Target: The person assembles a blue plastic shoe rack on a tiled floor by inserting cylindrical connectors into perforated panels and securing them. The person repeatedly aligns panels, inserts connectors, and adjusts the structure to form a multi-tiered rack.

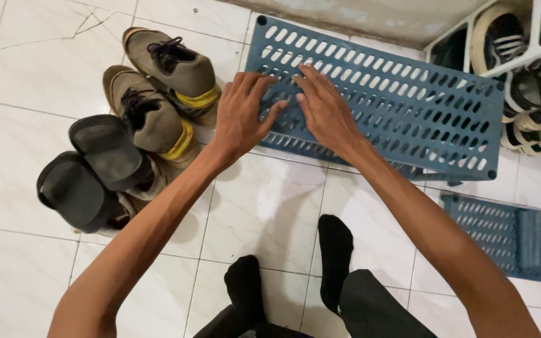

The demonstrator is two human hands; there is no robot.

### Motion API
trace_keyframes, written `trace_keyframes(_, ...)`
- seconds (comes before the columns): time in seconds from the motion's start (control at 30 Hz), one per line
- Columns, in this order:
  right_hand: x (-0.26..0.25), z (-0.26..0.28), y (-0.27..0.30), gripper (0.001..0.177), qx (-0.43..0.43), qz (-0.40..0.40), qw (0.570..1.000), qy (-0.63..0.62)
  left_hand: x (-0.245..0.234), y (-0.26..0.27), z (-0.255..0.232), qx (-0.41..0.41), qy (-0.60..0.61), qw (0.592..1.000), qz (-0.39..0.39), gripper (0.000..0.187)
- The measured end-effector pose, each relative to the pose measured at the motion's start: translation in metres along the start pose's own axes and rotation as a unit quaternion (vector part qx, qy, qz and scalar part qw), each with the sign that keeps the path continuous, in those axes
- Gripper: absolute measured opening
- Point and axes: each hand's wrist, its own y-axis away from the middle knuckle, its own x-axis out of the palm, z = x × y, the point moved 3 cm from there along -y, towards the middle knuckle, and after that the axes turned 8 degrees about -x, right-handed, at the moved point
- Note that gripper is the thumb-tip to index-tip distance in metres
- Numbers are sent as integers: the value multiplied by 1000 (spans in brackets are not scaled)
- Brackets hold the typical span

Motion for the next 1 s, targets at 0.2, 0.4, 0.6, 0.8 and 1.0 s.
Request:
trace_keyframes(0.2, -33, -22, 50, 33, 69, -24, 996, 56, 52, -14, -40, 100, 15, 994, 32, 41)
trace_keyframes(0.4, -74, -46, 115, 22, 145, -86, 979, 110, 117, -20, -93, 166, 30, 979, 112, 40)
trace_keyframes(0.6, -112, -59, 183, 15, 218, -92, 958, 162, 164, -18, -151, 213, 62, 962, 162, 50)
trace_keyframes(0.8, -154, -56, 246, 24, 229, -76, 938, 250, 215, -18, -200, 242, 93, 942, 213, 51)
trace_keyframes(1.0, -174, -62, 288, 52, 376, -132, 913, 85, 261, -16, -242, 259, 98, 939, 204, 43)
